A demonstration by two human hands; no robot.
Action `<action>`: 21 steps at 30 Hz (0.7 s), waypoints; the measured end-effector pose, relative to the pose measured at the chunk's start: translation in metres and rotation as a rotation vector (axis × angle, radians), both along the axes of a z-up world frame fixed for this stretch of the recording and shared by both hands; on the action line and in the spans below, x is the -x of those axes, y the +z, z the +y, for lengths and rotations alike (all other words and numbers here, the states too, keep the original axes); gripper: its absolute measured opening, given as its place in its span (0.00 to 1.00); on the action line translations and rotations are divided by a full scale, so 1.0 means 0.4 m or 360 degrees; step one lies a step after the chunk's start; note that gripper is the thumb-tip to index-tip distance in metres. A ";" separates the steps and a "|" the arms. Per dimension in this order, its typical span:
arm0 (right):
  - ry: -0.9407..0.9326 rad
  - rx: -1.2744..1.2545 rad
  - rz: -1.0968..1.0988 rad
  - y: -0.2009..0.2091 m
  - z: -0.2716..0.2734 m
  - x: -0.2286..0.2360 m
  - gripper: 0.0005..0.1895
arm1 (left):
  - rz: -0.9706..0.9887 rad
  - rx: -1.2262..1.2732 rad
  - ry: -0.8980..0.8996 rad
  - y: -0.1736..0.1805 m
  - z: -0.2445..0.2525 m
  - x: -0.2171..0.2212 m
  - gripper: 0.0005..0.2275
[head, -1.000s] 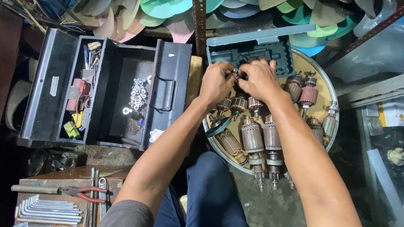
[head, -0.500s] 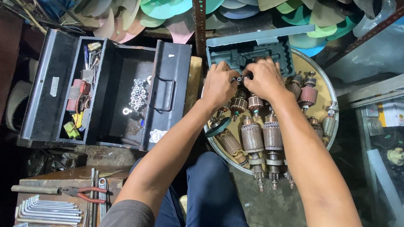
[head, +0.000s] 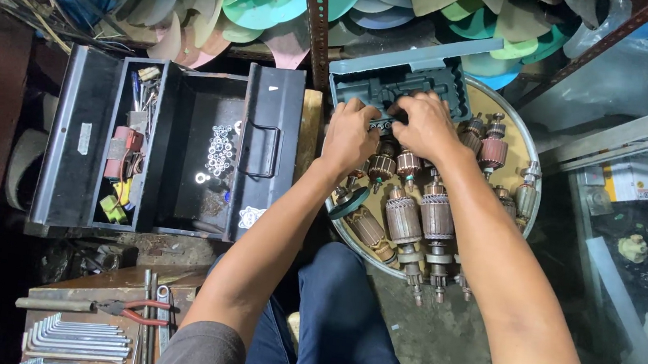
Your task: Searching for and inspecting small metal parts within a toolbox and a plastic case.
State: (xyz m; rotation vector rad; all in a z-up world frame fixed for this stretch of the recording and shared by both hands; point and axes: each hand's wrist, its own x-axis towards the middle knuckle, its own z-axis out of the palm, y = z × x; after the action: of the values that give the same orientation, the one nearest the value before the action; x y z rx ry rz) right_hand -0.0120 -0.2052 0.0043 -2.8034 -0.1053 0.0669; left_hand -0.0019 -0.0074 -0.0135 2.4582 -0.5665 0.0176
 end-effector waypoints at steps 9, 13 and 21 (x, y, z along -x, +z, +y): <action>0.0010 -0.0183 -0.0159 0.104 0.041 0.044 0.08 | -0.0132 0.0335 0.0035 0.080 0.074 0.054 0.07; 0.0130 -0.0169 -0.0212 0.118 0.116 0.061 0.08 | -0.0249 0.0424 0.0066 0.089 0.140 0.080 0.08; 0.0636 -0.0362 -0.0216 0.241 0.457 0.068 0.09 | -0.0348 0.0602 0.0354 0.125 0.424 0.121 0.07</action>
State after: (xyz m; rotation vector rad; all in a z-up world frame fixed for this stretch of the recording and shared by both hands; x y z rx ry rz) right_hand -0.0391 -0.0226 0.1008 -2.5174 -0.6607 -0.0394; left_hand -0.0504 0.1623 0.0365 2.1463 -0.3394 0.4469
